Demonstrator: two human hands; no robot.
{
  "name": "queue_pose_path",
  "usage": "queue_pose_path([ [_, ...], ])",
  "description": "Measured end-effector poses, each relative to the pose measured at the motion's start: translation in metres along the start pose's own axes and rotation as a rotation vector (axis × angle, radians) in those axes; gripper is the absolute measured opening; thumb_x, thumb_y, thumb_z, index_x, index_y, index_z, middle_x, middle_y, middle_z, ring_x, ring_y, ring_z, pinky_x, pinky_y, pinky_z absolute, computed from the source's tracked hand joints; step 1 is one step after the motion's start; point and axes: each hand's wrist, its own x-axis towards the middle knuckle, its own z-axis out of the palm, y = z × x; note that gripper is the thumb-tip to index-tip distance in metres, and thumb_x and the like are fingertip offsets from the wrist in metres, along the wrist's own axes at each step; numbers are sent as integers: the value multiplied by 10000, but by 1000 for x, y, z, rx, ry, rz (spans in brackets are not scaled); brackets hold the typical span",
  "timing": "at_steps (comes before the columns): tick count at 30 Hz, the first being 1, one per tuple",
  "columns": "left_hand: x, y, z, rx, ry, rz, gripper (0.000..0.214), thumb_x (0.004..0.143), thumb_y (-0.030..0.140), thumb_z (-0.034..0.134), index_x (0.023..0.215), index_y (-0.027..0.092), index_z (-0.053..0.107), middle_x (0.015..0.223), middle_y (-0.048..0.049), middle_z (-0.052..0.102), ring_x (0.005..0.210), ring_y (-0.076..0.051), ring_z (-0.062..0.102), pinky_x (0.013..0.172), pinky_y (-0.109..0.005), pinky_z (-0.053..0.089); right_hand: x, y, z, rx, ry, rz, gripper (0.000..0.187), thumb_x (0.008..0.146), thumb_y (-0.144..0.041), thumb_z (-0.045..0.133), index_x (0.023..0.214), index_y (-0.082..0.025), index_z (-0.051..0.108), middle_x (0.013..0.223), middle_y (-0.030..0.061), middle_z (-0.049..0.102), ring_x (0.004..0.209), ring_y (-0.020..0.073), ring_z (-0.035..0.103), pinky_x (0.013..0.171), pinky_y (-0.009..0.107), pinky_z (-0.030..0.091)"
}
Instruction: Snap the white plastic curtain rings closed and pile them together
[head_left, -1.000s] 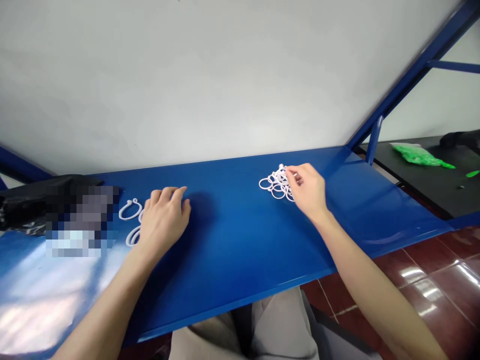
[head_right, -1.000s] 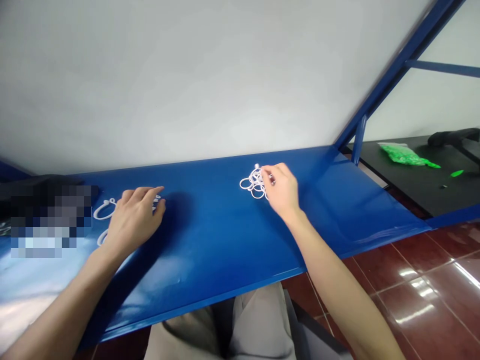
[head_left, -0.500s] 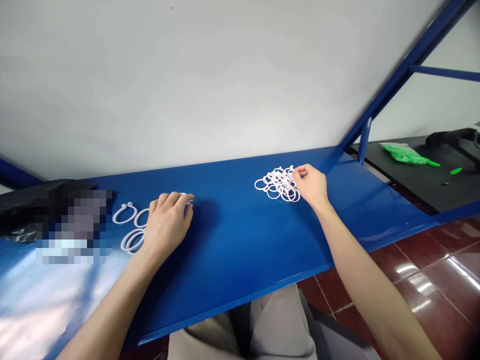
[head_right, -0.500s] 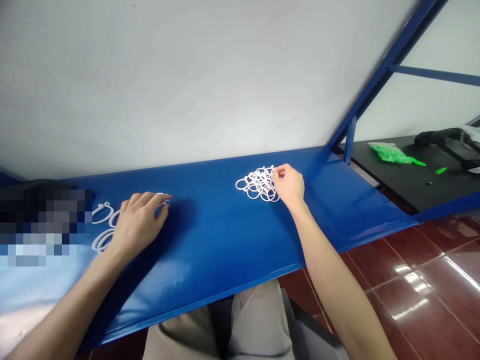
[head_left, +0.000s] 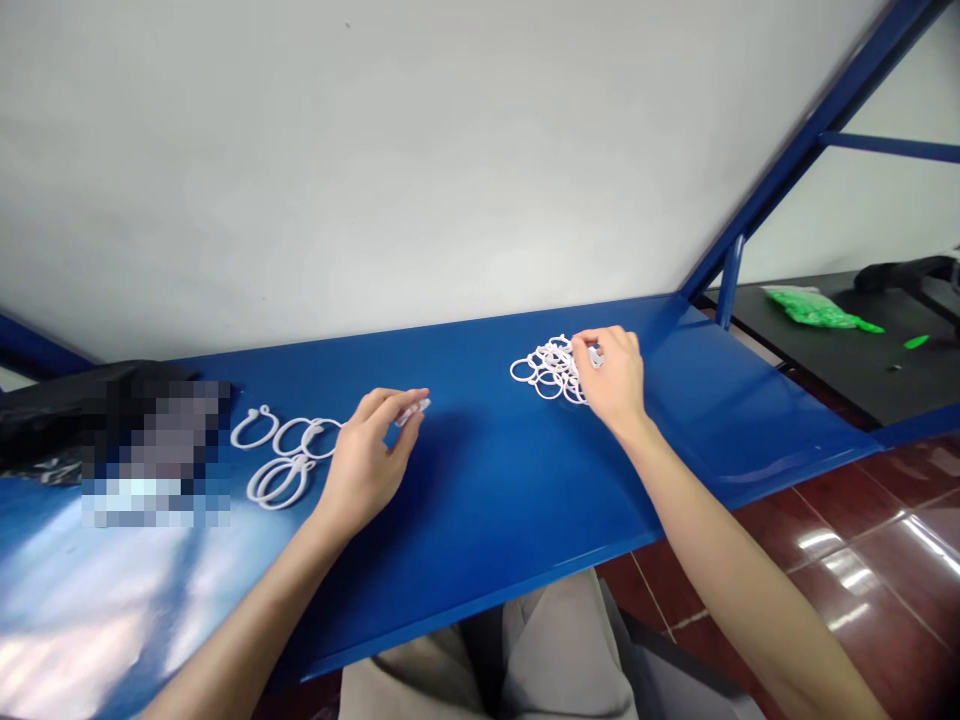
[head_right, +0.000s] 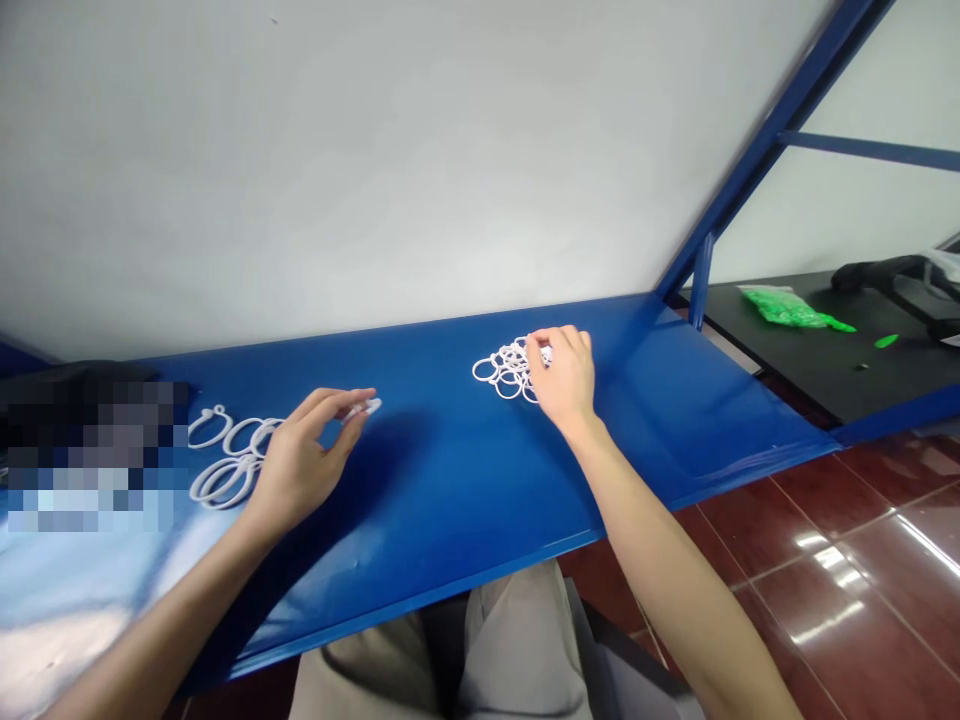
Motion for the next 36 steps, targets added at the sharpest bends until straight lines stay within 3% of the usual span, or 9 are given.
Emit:
queue_pose_path([
  [2, -2, 7, 4, -143, -53, -51, 283, 988, 389, 545, 1173, 247, 706, 1060, -42, 700, 916, -168, 667, 772, -278, 529, -10, -22, 1, 147, -92, -112, 182, 989, -332, 569, 948, -210, 697, 950, 68, 710, 922, 235, 614, 873, 410, 503],
  [6, -6, 15, 13, -420, -120, -204, 288, 947, 438, 616, 1136, 243, 711, 1056, -34, 737, 970, -177, 702, 872, -297, 561, -35, -65, 3, 442, -433, -256, 205, 993, -381, 609, 1109, -225, 674, 1023, 49, 729, 907, 191, 671, 825, 358, 558],
  [9, -7, 19, 17, -584, -114, -303, 305, 886, 466, 689, 1073, 226, 713, 1030, -34, 757, 962, -184, 722, 862, -296, 587, -51, -82, 7, 542, -558, -291, 250, 973, -368, 652, 1170, -213, 648, 1047, 48, 741, 891, 176, 696, 803, 331, 580],
  [14, -7, 22, 23, -688, -139, -413, 349, 817, 487, 745, 1025, 207, 729, 958, -41, 785, 911, -202, 749, 835, -303, 605, -63, -85, 18, 613, -503, -281, 111, 1027, -243, 567, 1073, -220, 666, 987, 28, 763, 872, 152, 724, 785, 285, 587],
  [19, -13, 20, 28, -518, -153, -445, 300, 848, 505, 696, 933, 231, 787, 999, -37, 806, 959, -224, 753, 898, -323, 579, -68, -86, 21, 560, -427, -397, 134, 1038, -223, 552, 1048, -198, 683, 939, 40, 770, 831, 160, 712, 762, 301, 595],
  [24, -17, 23, 28, -394, -100, -357, 267, 894, 477, 651, 936, 259, 798, 995, -15, 811, 945, -220, 763, 868, -312, 575, -70, -92, 17, 480, -354, -460, 157, 1043, -195, 530, 1053, -172, 685, 895, 56, 767, 776, 165, 685, 718, 302, 586],
  [29, -20, 28, 27, -309, -62, -246, 207, 924, 380, 627, 909, 252, 790, 956, -11, 811, 868, -189, 765, 793, -270, 572, -72, -91, 16, 415, -367, -571, 202, 1050, -153, 483, 1015, -168, 682, 831, 49, 748, 700, 157, 641, 656, 302, 562],
  [36, -8, 26, 16, -144, -148, -53, 256, 972, 391, 567, 1076, 245, 750, 1049, -22, 796, 931, -184, 745, 806, -268, 576, -60, -84, 18, 388, -328, -602, 164, 1033, -168, 526, 1077, -144, 682, 932, 77, 749, 835, 182, 668, 768, 323, 569],
])
